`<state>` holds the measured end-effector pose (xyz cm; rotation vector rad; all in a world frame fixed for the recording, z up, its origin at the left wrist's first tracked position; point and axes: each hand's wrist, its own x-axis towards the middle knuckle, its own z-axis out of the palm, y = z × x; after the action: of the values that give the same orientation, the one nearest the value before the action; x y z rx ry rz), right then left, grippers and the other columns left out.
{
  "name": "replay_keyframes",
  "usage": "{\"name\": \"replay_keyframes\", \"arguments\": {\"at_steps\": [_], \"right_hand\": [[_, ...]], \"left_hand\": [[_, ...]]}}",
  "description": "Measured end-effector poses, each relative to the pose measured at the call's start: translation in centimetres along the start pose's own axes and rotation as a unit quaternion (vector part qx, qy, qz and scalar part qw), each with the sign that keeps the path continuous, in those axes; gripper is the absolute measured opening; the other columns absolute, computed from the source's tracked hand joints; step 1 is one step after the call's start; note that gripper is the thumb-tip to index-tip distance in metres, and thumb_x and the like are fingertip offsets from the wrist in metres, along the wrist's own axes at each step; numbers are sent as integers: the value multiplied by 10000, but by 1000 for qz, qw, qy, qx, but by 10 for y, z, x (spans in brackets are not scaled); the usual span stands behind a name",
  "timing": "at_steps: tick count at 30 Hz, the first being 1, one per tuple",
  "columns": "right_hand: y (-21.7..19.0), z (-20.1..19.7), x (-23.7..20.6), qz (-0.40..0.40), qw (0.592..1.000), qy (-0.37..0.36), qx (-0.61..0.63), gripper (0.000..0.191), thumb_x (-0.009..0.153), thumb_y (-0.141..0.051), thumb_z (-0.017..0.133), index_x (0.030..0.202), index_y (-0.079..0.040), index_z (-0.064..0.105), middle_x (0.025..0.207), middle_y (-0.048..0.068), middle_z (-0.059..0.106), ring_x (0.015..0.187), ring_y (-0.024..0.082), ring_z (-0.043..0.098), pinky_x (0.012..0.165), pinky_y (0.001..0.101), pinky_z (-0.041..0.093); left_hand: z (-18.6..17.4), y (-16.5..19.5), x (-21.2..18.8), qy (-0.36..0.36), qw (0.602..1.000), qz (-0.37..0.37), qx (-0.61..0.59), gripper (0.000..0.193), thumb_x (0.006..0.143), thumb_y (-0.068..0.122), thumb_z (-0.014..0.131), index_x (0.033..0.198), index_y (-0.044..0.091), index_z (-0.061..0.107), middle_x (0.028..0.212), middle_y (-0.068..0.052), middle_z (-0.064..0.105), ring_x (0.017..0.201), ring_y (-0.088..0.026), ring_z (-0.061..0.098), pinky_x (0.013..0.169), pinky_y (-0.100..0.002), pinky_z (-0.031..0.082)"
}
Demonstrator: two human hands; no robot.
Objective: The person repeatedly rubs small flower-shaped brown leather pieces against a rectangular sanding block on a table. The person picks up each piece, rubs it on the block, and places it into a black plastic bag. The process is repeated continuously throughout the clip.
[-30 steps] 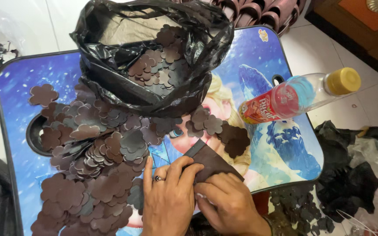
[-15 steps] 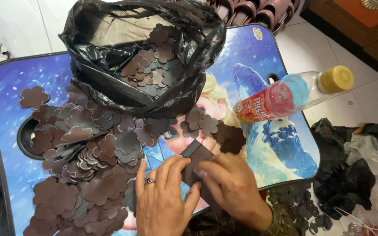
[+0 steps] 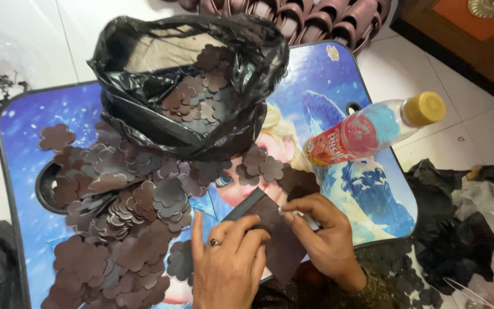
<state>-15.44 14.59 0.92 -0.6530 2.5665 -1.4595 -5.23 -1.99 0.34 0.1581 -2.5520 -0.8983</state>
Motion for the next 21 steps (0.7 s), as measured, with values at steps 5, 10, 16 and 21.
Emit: {"name": "replay_keyframes", "arguments": {"at_steps": [5, 10, 16, 21], "right_hand": [[5, -2, -5, -11, 999, 16, 35, 123, 881, -41, 735, 1003, -38, 751, 913, 43, 686, 836, 124, 647, 739, 254, 495], [10, 0, -6, -3, 999, 12, 49, 110, 897, -48, 733, 1005, -34, 744, 918, 43, 678, 847, 115, 632, 750, 251, 489], [11, 5, -8, -25, 998, 28, 58, 124, 897, -46, 739, 1019, -24, 741, 947, 47, 688, 868, 114, 643, 766, 239, 489], [9, 5, -9, -44, 998, 14, 38, 129, 901, -42, 730, 1029, -31, 739, 948, 43, 692, 868, 115, 645, 771, 237, 486]], "left_hand": [[-2, 1, 2, -2, 1000, -17, -18, 269, 754, 142, 758, 1014, 160, 691, 1002, 41, 710, 946, -212, 647, 1142, -631, 237], [-8, 6, 12, 2, 1000, -16, 1, 250, 799, 102, 720, 1039, 164, 686, 928, 25, 687, 927, -234, 657, 1146, -609, 264], [-20, 6, 5, 54, 995, 1, -84, 263, 899, 37, 671, 1144, 135, 671, 1028, -35, 686, 1017, -239, 680, 1182, -562, 350], [-64, -18, -25, 165, 982, -52, -79, 284, 916, -15, 639, 1165, 121, 660, 1123, -13, 704, 1082, -209, 694, 1226, -547, 402]]}}
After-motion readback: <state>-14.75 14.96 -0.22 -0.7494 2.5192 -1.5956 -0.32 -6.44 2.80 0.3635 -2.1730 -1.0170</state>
